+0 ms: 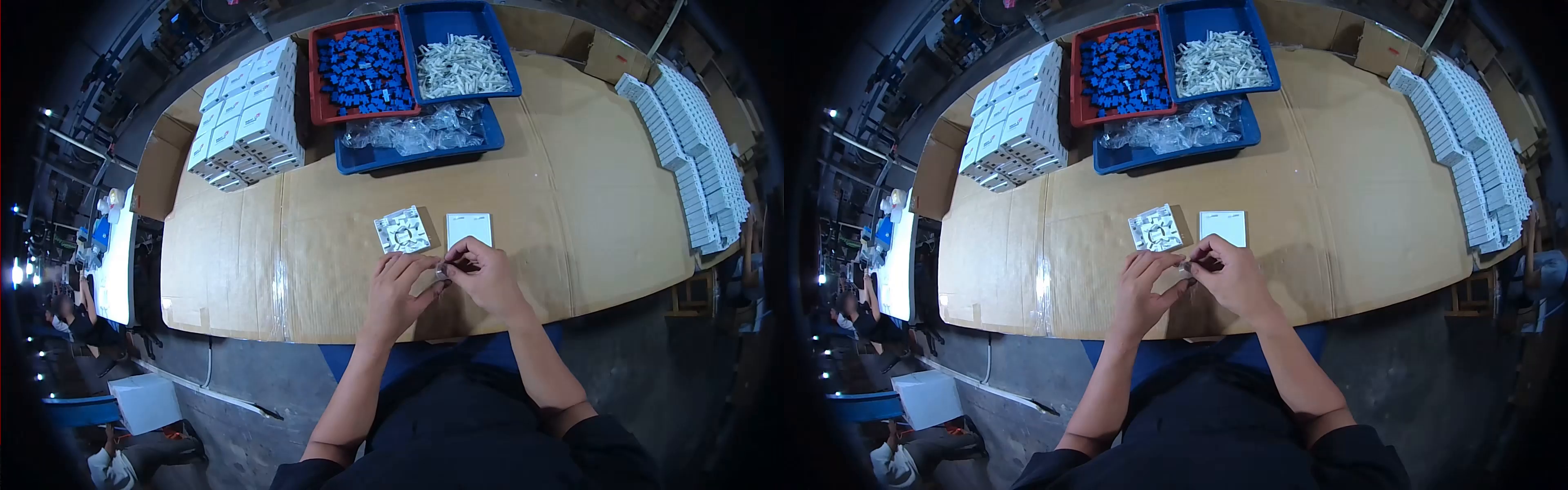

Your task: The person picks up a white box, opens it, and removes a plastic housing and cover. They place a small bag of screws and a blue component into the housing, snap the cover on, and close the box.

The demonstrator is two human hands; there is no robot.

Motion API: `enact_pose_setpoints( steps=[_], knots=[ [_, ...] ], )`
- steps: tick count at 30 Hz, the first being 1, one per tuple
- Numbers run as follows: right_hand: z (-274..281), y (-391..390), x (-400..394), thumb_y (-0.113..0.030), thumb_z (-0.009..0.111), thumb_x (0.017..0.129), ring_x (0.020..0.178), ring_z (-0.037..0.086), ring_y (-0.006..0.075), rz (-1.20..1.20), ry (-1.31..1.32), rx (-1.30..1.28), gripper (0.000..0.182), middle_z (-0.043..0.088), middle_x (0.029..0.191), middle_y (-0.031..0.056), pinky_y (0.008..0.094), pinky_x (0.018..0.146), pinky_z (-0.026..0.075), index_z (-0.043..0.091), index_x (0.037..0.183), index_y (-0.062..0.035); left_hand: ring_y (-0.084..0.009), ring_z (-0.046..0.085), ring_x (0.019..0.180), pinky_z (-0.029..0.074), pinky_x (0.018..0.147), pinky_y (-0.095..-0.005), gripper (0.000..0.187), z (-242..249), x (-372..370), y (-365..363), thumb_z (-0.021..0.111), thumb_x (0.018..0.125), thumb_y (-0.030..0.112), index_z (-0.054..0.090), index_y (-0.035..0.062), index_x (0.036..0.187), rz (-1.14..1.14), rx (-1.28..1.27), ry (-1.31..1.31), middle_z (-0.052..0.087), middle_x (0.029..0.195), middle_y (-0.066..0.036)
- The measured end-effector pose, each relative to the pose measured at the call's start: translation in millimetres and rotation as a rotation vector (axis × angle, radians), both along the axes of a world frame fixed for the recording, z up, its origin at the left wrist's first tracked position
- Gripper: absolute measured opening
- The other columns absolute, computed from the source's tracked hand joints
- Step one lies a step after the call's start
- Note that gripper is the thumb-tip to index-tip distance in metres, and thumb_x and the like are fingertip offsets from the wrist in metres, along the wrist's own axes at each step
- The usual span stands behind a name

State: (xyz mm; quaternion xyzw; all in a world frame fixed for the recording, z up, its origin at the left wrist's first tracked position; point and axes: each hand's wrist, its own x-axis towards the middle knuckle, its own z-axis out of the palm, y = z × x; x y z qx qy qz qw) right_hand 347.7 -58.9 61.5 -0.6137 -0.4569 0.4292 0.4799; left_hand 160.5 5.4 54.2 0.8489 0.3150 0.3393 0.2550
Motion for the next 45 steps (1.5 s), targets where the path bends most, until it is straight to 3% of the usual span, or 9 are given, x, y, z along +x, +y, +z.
enact_pose_setpoints(
  steps=[2, 8, 11, 20, 23, 30, 33, 39, 45],
  knots=[
    [8.6, -0.6, 0.9, -0.006, 0.070, 0.098, 0.090, 0.074, 0.0198, 0.021, -0.016, -0.027, 0.012, 0.076, 0.101, 0.0107, 0.0324, 0.081, 0.058, 0.067, 0.107, 0.0007, -0.0219, 0.070, 0.100, 0.050, 0.095, -0.0389, 0.041, -3.3, -1.3, 0.4, 0.088, 0.076, 0.013, 0.074, 0.0084, 0.115, -0.003, -0.044, -0.020, 0.075, 0.104, -0.004],
    [17.7, 3.2, 15.5, -0.017, 0.060, 0.107, 0.114, 0.066, 0.0207, 0.291, -0.136, 0.202, 0.023, 0.062, 0.139, 0.0125, 0.0335, 0.091, 0.057, 0.069, 0.116, 0.0025, -0.0171, 0.070, 0.100, 0.056, 0.091, -0.0330, 0.041, -12.5, -11.1, 2.1, 0.068, 0.104, 0.030, 0.068, -0.0039, 0.126, -0.245, -1.201, -0.554, 0.074, 0.111, -0.011],
    [15.9, 10.3, 18.1, -0.025, 0.057, 0.109, 0.108, 0.068, 0.0205, 0.369, -0.112, 0.245, 0.031, 0.062, 0.140, 0.0128, 0.0343, 0.093, 0.056, 0.070, 0.115, 0.0031, -0.0179, 0.071, 0.098, 0.057, 0.090, -0.0325, 0.045, -11.2, -15.1, 1.3, 0.060, 0.108, 0.036, 0.068, -0.0056, 0.124, -0.361, -1.400, -0.485, 0.074, 0.108, -0.012],
    [43.4, 24.2, 21.7, -0.018, 0.056, 0.108, 0.093, 0.069, 0.0163, 0.506, 0.077, -0.120, 0.033, 0.071, 0.124, 0.0124, 0.0324, 0.087, 0.056, 0.067, 0.132, 0.0031, -0.0197, 0.071, 0.082, 0.059, 0.082, -0.0333, 0.041, -24.8, -12.0, -1.4, 0.062, 0.106, 0.038, 0.067, -0.0024, 0.115, -0.426, -1.622, -0.639, 0.072, 0.102, -0.013],
    [34.8, 26.0, 17.2, -0.016, 0.054, 0.109, 0.078, 0.072, 0.0158, 0.633, 0.228, -0.162, 0.039, 0.073, 0.085, 0.0095, 0.0312, 0.078, 0.058, 0.058, 0.143, 0.0009, -0.0187, 0.071, 0.082, 0.060, 0.080, -0.0335, 0.039, -24.9, -15.2, -3.0, 0.063, 0.106, 0.036, 0.067, -0.0017, 0.113, -0.422, -1.657, -0.643, 0.072, 0.102, -0.013],
    [44.1, 36.2, 20.1, -0.028, 0.052, 0.112, 0.097, 0.073, 0.0179, 0.886, 0.174, -0.305, 0.041, 0.073, 0.115, 0.0111, 0.0337, 0.092, 0.056, 0.061, 0.140, -0.0009, -0.0227, 0.071, 0.081, 0.060, 0.074, -0.0374, 0.045, -54.0, -20.4, -1.3, 0.074, 0.098, 0.038, 0.064, -0.0013, 0.116, -0.598, -1.750, -0.672, 0.071, 0.098, -0.015],
    [31.1, 52.6, 48.8, -0.031, 0.054, 0.111, 0.102, 0.072, 0.0176, 0.801, -0.010, 0.061, 0.039, 0.074, 0.117, 0.0103, 0.0340, 0.094, 0.055, 0.069, 0.128, 0.0009, -0.0173, 0.065, 0.074, 0.053, 0.063, -0.0294, 0.052, -66.2, -26.2, 0.5, 0.065, 0.101, 0.050, 0.063, 0.0000, 0.116, -0.567, -1.780, -0.607, 0.068, 0.095, -0.012],
    [45.9, 134.2, 117.0, -0.012, 0.068, 0.102, 0.098, 0.068, 0.0134, 0.252, -0.286, -0.030, 0.021, 0.075, 0.107, 0.0108, 0.0310, 0.089, 0.054, 0.072, 0.117, 0.0023, -0.0114, 0.042, 0.059, 0.036, 0.053, -0.0265, 0.057, -63.2, -17.3, 9.7, 0.039, 0.113, 0.050, 0.063, -0.0019, 0.112, -0.565, -2.109, -0.820, 0.057, 0.085, -0.005],
    [49.0, 234.8, 187.4, -0.016, 0.066, 0.097, 0.086, 0.073, 0.0314, -0.163, -0.848, 0.221, 0.018, 0.076, 0.093, 0.0135, 0.0412, 0.077, 0.055, 0.075, 0.110, -0.0082, -0.0134, 0.043, 0.060, 0.038, 0.056, -0.0263, 0.063, -57.3, -15.4, 6.6, 0.036, 0.111, 0.056, 0.057, -0.0018, 0.100, -0.415, -2.125, -0.801, 0.053, 0.081, -0.005]
  ],
)
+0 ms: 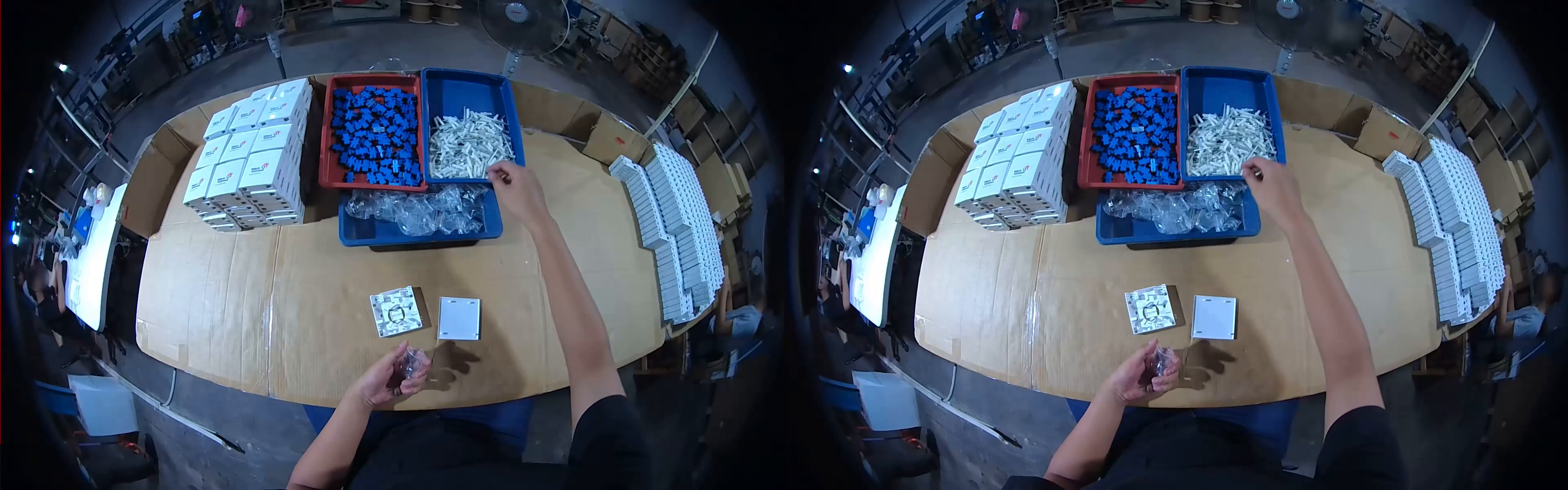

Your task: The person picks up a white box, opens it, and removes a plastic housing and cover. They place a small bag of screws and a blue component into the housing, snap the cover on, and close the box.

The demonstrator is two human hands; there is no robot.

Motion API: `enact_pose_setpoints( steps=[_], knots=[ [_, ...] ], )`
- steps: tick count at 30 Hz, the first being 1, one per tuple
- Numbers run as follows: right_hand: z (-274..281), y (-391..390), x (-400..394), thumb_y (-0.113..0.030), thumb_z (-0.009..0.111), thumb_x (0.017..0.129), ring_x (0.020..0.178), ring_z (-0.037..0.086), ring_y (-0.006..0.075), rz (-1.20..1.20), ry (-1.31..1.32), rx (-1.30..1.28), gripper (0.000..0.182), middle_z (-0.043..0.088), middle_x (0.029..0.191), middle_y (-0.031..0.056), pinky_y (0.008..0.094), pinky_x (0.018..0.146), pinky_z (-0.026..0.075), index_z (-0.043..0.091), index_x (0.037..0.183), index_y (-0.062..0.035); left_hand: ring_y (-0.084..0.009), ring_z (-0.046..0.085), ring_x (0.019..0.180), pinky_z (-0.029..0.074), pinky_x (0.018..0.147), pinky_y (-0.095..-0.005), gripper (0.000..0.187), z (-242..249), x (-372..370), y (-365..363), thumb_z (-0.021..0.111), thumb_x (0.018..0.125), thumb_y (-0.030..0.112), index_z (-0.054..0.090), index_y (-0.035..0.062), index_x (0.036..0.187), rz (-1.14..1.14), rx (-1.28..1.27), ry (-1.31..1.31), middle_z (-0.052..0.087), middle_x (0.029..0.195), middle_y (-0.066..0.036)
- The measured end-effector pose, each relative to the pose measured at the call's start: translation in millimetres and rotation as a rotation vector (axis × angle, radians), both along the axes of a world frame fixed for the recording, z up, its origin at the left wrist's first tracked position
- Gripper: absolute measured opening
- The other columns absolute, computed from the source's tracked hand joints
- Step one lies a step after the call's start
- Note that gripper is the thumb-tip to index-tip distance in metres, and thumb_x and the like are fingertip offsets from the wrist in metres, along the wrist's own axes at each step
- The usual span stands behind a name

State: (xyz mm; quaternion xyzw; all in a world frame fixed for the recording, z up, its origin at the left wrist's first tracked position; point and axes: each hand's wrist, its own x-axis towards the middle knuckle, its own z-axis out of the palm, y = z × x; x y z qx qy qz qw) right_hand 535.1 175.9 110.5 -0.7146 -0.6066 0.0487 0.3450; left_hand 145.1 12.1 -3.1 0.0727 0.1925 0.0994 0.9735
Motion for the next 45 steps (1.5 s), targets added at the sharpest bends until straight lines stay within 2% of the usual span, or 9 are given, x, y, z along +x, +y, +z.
enact_pose_setpoints(
  steps=[9, 18, 24, 26, 27, 32, 34, 42, 45],
  knots=[
    [-20.5, 82.3, 46.9, -0.009, 0.062, 0.092, 0.101, 0.070, 0.0290, 0.131, -0.459, -0.038, 0.025, 0.069, 0.105, 0.0064, 0.0450, 0.082, 0.056, 0.079, 0.109, -0.0175, -0.0164, 0.050, 0.069, 0.043, 0.063, -0.0293, 0.062, -3.6, 1.6, 5.6, 0.032, 0.112, 0.056, 0.060, 0.0001, 0.109, 0.006, -0.042, -0.018, 0.057, 0.085, -0.006],
    [-11.8, 82.3, 51.5, -0.014, 0.069, 0.094, 0.089, 0.070, 0.0217, 0.196, -0.464, 0.042, 0.013, 0.070, 0.101, 0.0023, 0.0383, 0.076, 0.055, 0.079, 0.102, -0.0114, -0.0178, 0.055, 0.078, 0.046, 0.072, -0.0320, 0.060, -12.1, -0.5, 6.5, 0.033, 0.112, 0.054, 0.063, 0.0022, 0.121, -0.004, -0.052, -0.109, 0.060, 0.090, -0.006],
    [30.3, 35.4, 1.9, -0.009, 0.067, 0.101, 0.078, 0.062, 0.0102, 0.182, 1.124, 0.236, 0.013, 0.074, 0.105, 0.0083, 0.0247, 0.063, 0.048, 0.073, 0.106, 0.0010, -0.0160, 0.047, 0.069, 0.042, 0.070, -0.0319, 0.057, -12.9, -0.3, 4.5, 0.036, 0.113, 0.050, 0.063, 0.0006, 0.122, 0.036, -0.102, -0.248, 0.055, 0.085, -0.004],
    [37.4, 10.5, -14.4, -0.008, 0.065, 0.101, 0.076, 0.061, 0.0090, 0.233, 1.196, 0.267, 0.014, 0.074, 0.107, 0.0108, 0.0244, 0.062, 0.047, 0.071, 0.109, 0.0013, -0.0151, 0.043, 0.066, 0.040, 0.068, -0.0317, 0.057, -8.2, -3.4, 1.0, 0.038, 0.112, 0.050, 0.063, -0.0003, 0.122, 0.056, -0.083, -0.195, 0.052, 0.082, -0.003],
    [37.3, -2.2, -19.6, -0.008, 0.064, 0.101, 0.075, 0.061, 0.0085, 0.255, 1.238, 0.278, 0.014, 0.074, 0.108, 0.0121, 0.0242, 0.061, 0.047, 0.070, 0.111, 0.0014, -0.0180, 0.055, 0.075, 0.047, 0.075, -0.0338, 0.056, -18.2, -7.0, 1.2, 0.043, 0.111, 0.048, 0.061, -0.0021, 0.129, 0.055, -0.134, -0.310, 0.062, 0.093, -0.006],
    [9.7, -66.0, -73.1, -0.003, 0.066, 0.098, 0.070, 0.059, 0.0072, 0.189, 1.099, 0.080, 0.012, 0.076, 0.100, 0.0104, 0.0229, 0.061, 0.047, 0.069, 0.110, 0.0009, -0.0291, 0.068, 0.105, 0.054, 0.093, -0.0424, 0.061, 28.8, -3.8, 19.3, 0.045, 0.109, 0.051, 0.059, -0.0019, 0.136, 0.252, -0.080, 0.230, 0.070, 0.115, -0.014],
    [-1.8, -94.2, -105.7, 0.000, 0.066, 0.097, 0.071, 0.060, 0.0065, 0.169, 1.042, -0.079, 0.012, 0.076, 0.098, 0.0093, 0.0229, 0.062, 0.048, 0.069, 0.109, 0.0013, -0.0231, 0.068, 0.105, 0.055, 0.096, -0.0409, 0.055, 31.2, 0.4, 34.1, 0.049, 0.110, 0.045, 0.058, -0.0016, 0.139, 0.271, 0.294, -0.008, 0.070, 0.118, -0.011],
    [-2.4, -150.8, -153.5, 0.000, 0.077, 0.091, 0.084, 0.067, 0.0089, 0.465, 0.765, -0.180, 0.010, 0.077, 0.104, 0.0081, 0.0248, 0.073, 0.053, 0.075, 0.101, 0.0001, -0.0214, 0.069, 0.097, 0.056, 0.091, -0.0360, 0.054, 33.9, 19.4, 38.0, 0.046, 0.111, 0.046, 0.063, -0.0017, 0.129, 0.252, 0.427, -0.021, 0.071, 0.108, -0.011],
    [4.2, -153.1, -149.2, 0.000, 0.077, 0.088, 0.097, 0.069, 0.0184, 0.593, 0.637, -0.221, 0.011, 0.076, 0.109, 0.0086, 0.0324, 0.086, 0.054, 0.075, 0.099, 0.0004, -0.0212, 0.069, 0.096, 0.056, 0.091, -0.0360, 0.052, 39.1, 20.8, 26.5, 0.048, 0.111, 0.045, 0.063, -0.0018, 0.128, 0.242, 0.481, 0.009, 0.071, 0.107, -0.012]
  ],
)
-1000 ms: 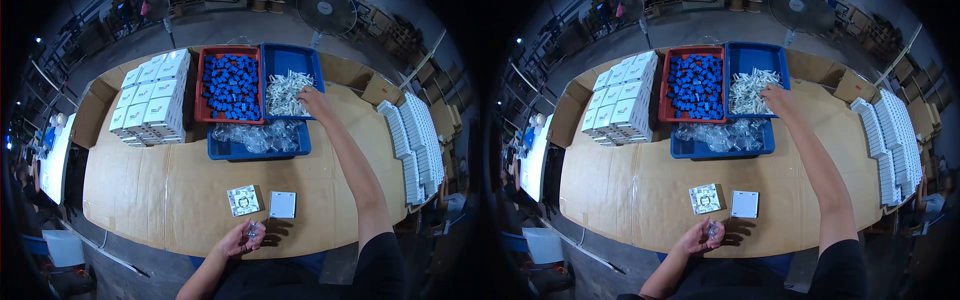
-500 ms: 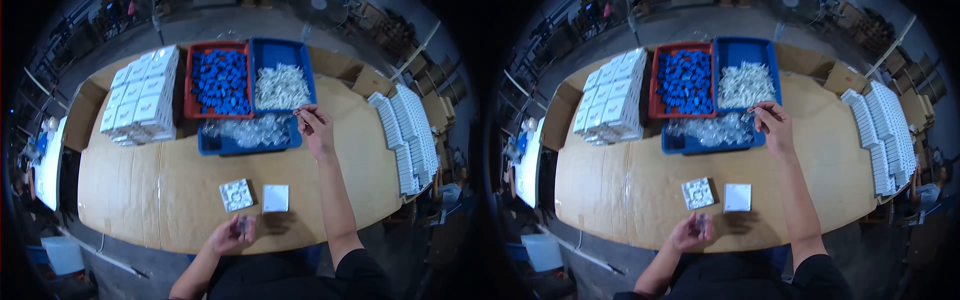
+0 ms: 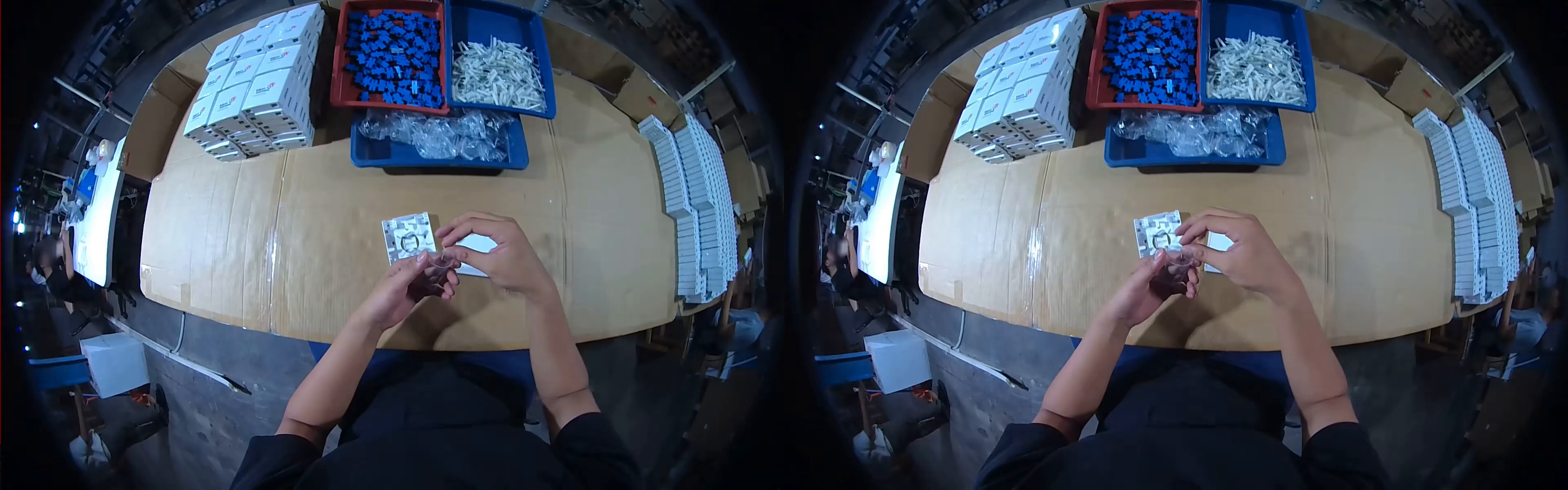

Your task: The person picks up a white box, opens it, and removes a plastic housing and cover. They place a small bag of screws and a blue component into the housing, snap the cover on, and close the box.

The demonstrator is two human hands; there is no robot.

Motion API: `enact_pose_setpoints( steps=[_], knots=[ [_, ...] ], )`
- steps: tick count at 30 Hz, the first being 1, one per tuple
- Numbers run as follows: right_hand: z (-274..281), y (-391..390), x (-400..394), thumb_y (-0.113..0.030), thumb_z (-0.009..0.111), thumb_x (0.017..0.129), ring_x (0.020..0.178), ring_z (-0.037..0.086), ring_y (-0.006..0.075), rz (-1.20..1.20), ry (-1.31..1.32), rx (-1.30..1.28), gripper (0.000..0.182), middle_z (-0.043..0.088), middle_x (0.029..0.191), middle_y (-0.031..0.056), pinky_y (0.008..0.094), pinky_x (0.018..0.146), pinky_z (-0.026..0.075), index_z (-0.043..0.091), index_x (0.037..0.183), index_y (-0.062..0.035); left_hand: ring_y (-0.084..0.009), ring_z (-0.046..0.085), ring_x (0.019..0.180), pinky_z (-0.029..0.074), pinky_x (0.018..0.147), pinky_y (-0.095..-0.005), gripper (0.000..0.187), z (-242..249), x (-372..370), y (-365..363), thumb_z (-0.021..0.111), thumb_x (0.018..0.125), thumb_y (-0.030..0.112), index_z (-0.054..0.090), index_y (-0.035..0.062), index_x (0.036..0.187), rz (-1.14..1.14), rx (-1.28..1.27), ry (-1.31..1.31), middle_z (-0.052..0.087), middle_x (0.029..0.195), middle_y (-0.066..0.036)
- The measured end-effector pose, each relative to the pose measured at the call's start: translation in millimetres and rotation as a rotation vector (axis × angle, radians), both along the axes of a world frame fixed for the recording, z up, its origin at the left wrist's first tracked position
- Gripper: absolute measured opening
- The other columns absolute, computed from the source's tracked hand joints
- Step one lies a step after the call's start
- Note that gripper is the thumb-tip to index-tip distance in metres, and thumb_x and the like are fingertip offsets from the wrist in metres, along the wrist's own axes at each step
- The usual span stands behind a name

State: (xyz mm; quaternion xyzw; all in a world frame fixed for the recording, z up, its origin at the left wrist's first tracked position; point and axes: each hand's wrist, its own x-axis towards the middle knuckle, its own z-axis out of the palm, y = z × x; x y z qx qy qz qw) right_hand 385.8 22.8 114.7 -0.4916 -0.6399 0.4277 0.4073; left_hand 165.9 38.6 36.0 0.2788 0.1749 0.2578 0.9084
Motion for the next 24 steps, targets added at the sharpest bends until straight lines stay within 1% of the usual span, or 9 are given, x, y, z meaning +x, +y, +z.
enact_pose_setpoints(
  steps=[1, 2, 5, 8, 11, 14, 18, 20, 24],
  knots=[
    [0.1, -0.9, 0.7, -0.001, 0.076, 0.088, 0.099, 0.069, 0.0206, 0.054, -0.045, 0.044, 0.011, 0.076, 0.111, 0.0085, 0.0339, 0.088, 0.054, 0.075, 0.099, 0.0008, -0.0211, 0.069, 0.095, 0.056, 0.091, -0.0360, 0.051, 0.0, -0.8, -3.6, 0.049, 0.111, 0.044, 0.064, -0.0018, 0.128, -0.004, 0.017, 0.017, 0.071, 0.107, -0.012],
    [3.1, -2.9, 1.6, -0.001, 0.076, 0.087, 0.105, 0.069, 0.0266, 0.102, -0.025, -0.021, 0.013, 0.074, 0.117, 0.0121, 0.0368, 0.094, 0.053, 0.074, 0.099, 0.0018, -0.0210, 0.069, 0.095, 0.056, 0.091, -0.0359, 0.051, 0.4, -2.0, -7.4, 0.050, 0.111, 0.044, 0.064, -0.0017, 0.127, -0.006, 0.036, 0.034, 0.071, 0.107, -0.012],
    [6.2, -8.4, 2.3, -0.001, 0.075, 0.089, 0.104, 0.070, 0.0223, 0.218, -0.112, -0.030, 0.013, 0.073, 0.121, 0.0115, 0.0368, 0.094, 0.054, 0.077, 0.102, -0.0012, -0.0206, 0.069, 0.093, 0.056, 0.090, -0.0353, 0.048, 4.6, -3.3, -18.7, 0.051, 0.111, 0.043, 0.064, -0.0011, 0.126, -0.024, 0.071, 0.073, 0.071, 0.106, -0.012],
    [3.5, -13.5, 3.8, -0.006, 0.065, 0.101, 0.098, 0.071, 0.0192, 0.371, -0.089, -0.158, 0.019, 0.071, 0.120, 0.0132, 0.0359, 0.090, 0.055, 0.073, 0.116, 0.0029, -0.0204, 0.069, 0.093, 0.056, 0.090, -0.0352, 0.048, -1.3, -4.5, -29.5, 0.050, 0.111, 0.043, 0.064, -0.0007, 0.125, -0.030, -0.008, 0.016, 0.071, 0.106, -0.011],
    [8.2, -22.6, -3.0, -0.015, 0.052, 0.110, 0.089, 0.071, 0.0153, 0.391, 0.083, -0.369, 0.032, 0.071, 0.112, 0.0136, 0.0338, 0.083, 0.056, 0.065, 0.129, 0.0078, -0.0208, 0.069, 0.093, 0.056, 0.090, -0.0359, 0.047, -4.0, -5.8, -36.6, 0.050, 0.111, 0.043, 0.063, -0.0001, 0.124, -0.032, 0.005, -0.007, 0.070, 0.106, -0.012],
    [23.9, -29.4, -9.3, -0.022, 0.048, 0.113, 0.083, 0.070, 0.0135, 0.419, -0.007, -0.357, 0.041, 0.070, 0.106, 0.0130, 0.0309, 0.079, 0.055, 0.059, 0.136, 0.0102, -0.0248, 0.068, 0.097, 0.054, 0.091, -0.0403, 0.046, -4.9, -5.7, -46.2, 0.050, 0.110, 0.044, 0.060, 0.0008, 0.124, -0.027, -0.008, -0.029, 0.068, 0.107, -0.013],
    [33.0, -36.9, -13.8, -0.029, 0.047, 0.113, 0.082, 0.068, 0.0132, 0.450, -0.059, -0.412, 0.045, 0.070, 0.103, 0.0117, 0.0312, 0.079, 0.055, 0.059, 0.141, 0.0053, -0.0253, 0.068, 0.096, 0.054, 0.090, -0.0419, 0.048, 3.2, -3.4, -54.7, 0.053, 0.108, 0.046, 0.060, 0.0019, 0.126, -0.024, 0.014, -0.012, 0.068, 0.107, -0.014],
    [32.5, -39.6, -14.6, -0.031, 0.047, 0.113, 0.083, 0.068, 0.0138, 0.455, -0.067, -0.404, 0.047, 0.070, 0.102, 0.0115, 0.0316, 0.080, 0.054, 0.058, 0.143, 0.0030, -0.0252, 0.068, 0.095, 0.054, 0.090, -0.0424, 0.050, 2.9, -3.0, -57.3, 0.055, 0.107, 0.048, 0.061, 0.0024, 0.127, -0.018, 0.025, -0.031, 0.069, 0.106, -0.014],
    [24.4, -47.3, -6.3, -0.033, 0.048, 0.113, 0.084, 0.068, 0.0146, 0.430, -0.018, -0.320, 0.047, 0.071, 0.104, 0.0124, 0.0318, 0.082, 0.054, 0.059, 0.144, 0.0009, -0.0251, 0.068, 0.094, 0.054, 0.090, -0.0417, 0.054, 4.3, -3.1, -58.3, 0.056, 0.105, 0.052, 0.061, 0.0033, 0.128, -0.040, 0.033, -0.026, 0.069, 0.105, -0.013]
  ],
)
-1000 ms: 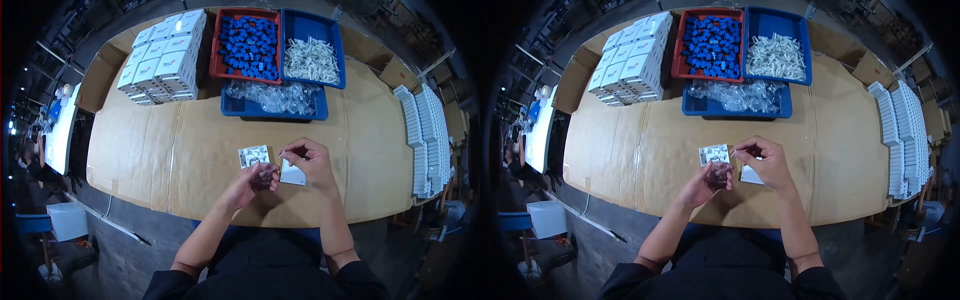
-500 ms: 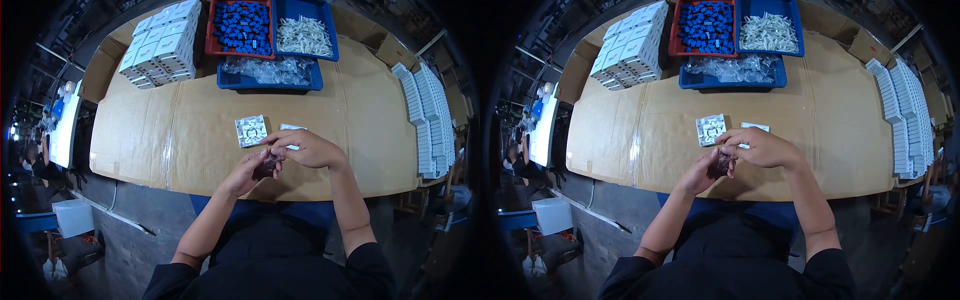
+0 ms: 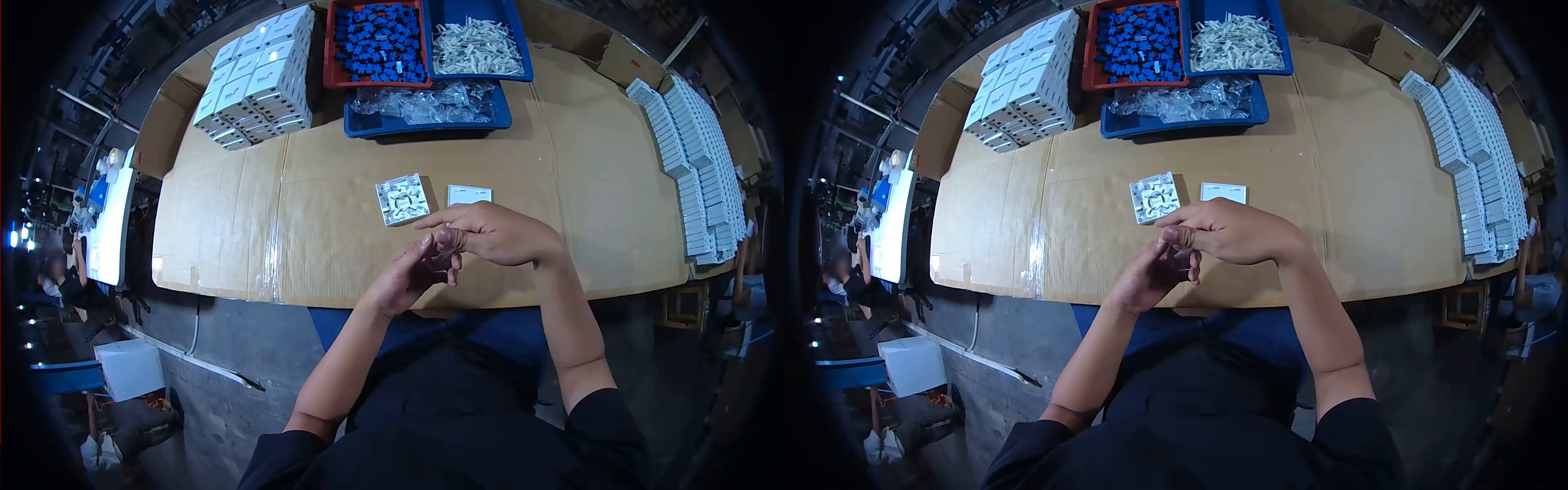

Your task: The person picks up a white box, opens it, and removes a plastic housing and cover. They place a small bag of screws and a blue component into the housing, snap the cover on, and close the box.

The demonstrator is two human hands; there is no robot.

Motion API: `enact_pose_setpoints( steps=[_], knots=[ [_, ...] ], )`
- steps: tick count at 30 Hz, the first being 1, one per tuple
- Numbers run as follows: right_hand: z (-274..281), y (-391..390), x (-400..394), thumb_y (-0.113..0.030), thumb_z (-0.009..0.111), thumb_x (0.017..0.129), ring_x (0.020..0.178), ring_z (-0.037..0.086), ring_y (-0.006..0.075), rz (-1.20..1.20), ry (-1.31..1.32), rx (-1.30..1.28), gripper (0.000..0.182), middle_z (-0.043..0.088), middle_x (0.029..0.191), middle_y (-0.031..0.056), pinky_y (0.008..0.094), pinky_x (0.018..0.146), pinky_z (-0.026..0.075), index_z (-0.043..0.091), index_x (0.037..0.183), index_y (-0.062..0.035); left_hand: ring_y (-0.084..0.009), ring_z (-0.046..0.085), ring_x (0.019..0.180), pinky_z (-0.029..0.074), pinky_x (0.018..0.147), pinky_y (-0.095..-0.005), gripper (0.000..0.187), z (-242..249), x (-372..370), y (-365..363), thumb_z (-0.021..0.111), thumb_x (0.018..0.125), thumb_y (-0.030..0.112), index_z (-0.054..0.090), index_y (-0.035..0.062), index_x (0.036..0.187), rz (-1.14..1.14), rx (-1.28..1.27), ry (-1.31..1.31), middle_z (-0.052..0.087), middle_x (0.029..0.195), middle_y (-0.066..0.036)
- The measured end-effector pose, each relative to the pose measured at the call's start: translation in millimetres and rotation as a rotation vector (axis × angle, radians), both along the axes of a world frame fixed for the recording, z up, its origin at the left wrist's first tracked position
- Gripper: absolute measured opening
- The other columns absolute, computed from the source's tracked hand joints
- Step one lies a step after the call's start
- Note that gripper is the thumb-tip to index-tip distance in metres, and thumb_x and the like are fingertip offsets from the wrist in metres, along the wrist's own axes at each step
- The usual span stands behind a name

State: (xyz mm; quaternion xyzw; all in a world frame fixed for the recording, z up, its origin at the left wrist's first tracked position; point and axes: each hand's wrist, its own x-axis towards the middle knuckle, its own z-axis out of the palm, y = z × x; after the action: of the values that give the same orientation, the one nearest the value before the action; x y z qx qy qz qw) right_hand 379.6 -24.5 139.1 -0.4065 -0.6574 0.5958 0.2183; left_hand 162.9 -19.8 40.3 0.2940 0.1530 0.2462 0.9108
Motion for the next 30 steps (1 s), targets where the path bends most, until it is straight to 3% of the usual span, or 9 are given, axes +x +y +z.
enact_pose_setpoints(
  steps=[8, 14, 15, 17, 20, 23, 26, 28, 30],
  knots=[
    [0.4, -0.5, -9.9, -0.035, 0.049, 0.113, 0.083, 0.068, 0.0142, 0.086, -0.061, -0.149, 0.050, 0.072, 0.109, 0.0128, 0.0308, 0.079, 0.057, 0.056, 0.146, 0.0017, -0.0258, 0.068, 0.094, 0.054, 0.090, -0.0424, 0.054, 4.7, 3.0, -3.9, 0.057, 0.105, 0.051, 0.057, 0.0039, 0.132, 0.014, 0.021, 0.034, 0.069, 0.105, -0.013],
    [-6.5, 0.4, -11.3, -0.034, 0.050, 0.113, 0.078, 0.068, 0.0153, 0.042, 0.041, -0.160, 0.051, 0.072, 0.111, 0.0131, 0.0318, 0.077, 0.059, 0.054, 0.148, 0.0024, -0.0292, 0.069, 0.097, 0.054, 0.094, -0.0455, 0.052, -5.6, -4.1, -2.2, 0.059, 0.104, 0.050, 0.053, 0.0083, 0.135, 0.001, -0.045, -0.012, 0.069, 0.106, -0.017],
    [-16.5, 2.9, -12.0, -0.036, 0.051, 0.112, 0.078, 0.069, 0.0154, 0.071, 0.027, -0.173, 0.053, 0.072, 0.112, 0.0139, 0.0321, 0.077, 0.059, 0.054, 0.148, 0.0031, -0.0231, 0.069, 0.092, 0.055, 0.089, -0.0373, 0.048, 7.5, -3.3, -5.1, 0.056, 0.108, 0.041, 0.060, -0.0004, 0.131, 0.017, -0.069, -0.038, 0.069, 0.103, -0.013],
    [-9.5, 7.5, -7.9, -0.038, 0.053, 0.111, 0.090, 0.070, 0.0152, 0.127, -0.054, -0.146, 0.054, 0.072, 0.114, 0.0143, 0.0328, 0.083, 0.058, 0.055, 0.148, 0.0010, -0.0292, 0.069, 0.094, 0.054, 0.093, -0.0452, 0.049, -8.4, -3.6, -2.9, 0.056, 0.106, 0.048, 0.055, 0.0068, 0.132, 0.004, -0.006, -0.011, 0.069, 0.104, -0.016],
    [-5.0, 23.2, 9.0, -0.036, 0.056, 0.110, 0.103, 0.069, 0.0149, 0.076, -0.057, -0.119, 0.048, 0.073, 0.117, 0.0136, 0.0328, 0.090, 0.056, 0.061, 0.143, -0.0016, -0.0269, 0.067, 0.088, 0.055, 0.085, -0.0426, 0.055, -29.7, 0.0, 0.0, 0.050, 0.108, 0.050, 0.057, 0.0011, 0.132, 0.000, -0.128, 0.010, 0.069, 0.100, -0.013],
    [-33.0, 59.2, 50.4, -0.033, 0.061, 0.108, 0.107, 0.068, 0.0146, -0.088, -0.176, 0.130, 0.043, 0.075, 0.117, 0.0103, 0.0322, 0.093, 0.054, 0.066, 0.138, -0.0034, -0.0249, 0.065, 0.084, 0.055, 0.077, -0.0398, 0.063, -46.4, -1.8, 2.1, 0.044, 0.109, 0.053, 0.058, -0.0032, 0.134, -0.003, -0.312, 0.053, 0.068, 0.096, -0.010],
    [-37.5, 111.5, 93.8, -0.022, 0.062, 0.108, 0.099, 0.069, 0.0144, -0.443, -0.273, 0.307, 0.027, 0.076, 0.110, 0.0064, 0.0322, 0.091, 0.055, 0.072, 0.120, -0.0001, -0.0241, 0.061, 0.080, 0.054, 0.072, -0.0385, 0.061, -55.6, -5.4, 4.1, 0.041, 0.111, 0.051, 0.056, -0.0005, 0.139, -0.043, -0.482, -0.116, 0.066, 0.099, -0.010],
    [-43.3, 148.4, 127.8, -0.016, 0.067, 0.101, 0.090, 0.071, 0.0164, -0.721, -0.187, 0.349, 0.020, 0.078, 0.104, 0.0093, 0.0320, 0.081, 0.055, 0.074, 0.114, -0.0014, -0.0232, 0.058, 0.080, 0.052, 0.072, -0.0379, 0.055, -56.1, -7.4, 9.7, 0.040, 0.112, 0.047, 0.057, 0.0014, 0.136, -0.078, -0.490, -0.205, 0.063, 0.101, -0.009],
    [-58.6, 191.0, 170.0, -0.016, 0.069, 0.098, 0.089, 0.073, 0.0215, -0.875, -0.276, 0.562, 0.022, 0.078, 0.101, 0.0097, 0.0346, 0.079, 0.056, 0.073, 0.116, -0.0041, -0.0231, 0.058, 0.082, 0.051, 0.073, -0.0375, 0.052, -62.3, -5.8, 8.3, 0.040, 0.112, 0.047, 0.058, 0.0020, 0.133, -0.070, -0.556, -0.213, 0.062, 0.100, -0.009]
  ],
)
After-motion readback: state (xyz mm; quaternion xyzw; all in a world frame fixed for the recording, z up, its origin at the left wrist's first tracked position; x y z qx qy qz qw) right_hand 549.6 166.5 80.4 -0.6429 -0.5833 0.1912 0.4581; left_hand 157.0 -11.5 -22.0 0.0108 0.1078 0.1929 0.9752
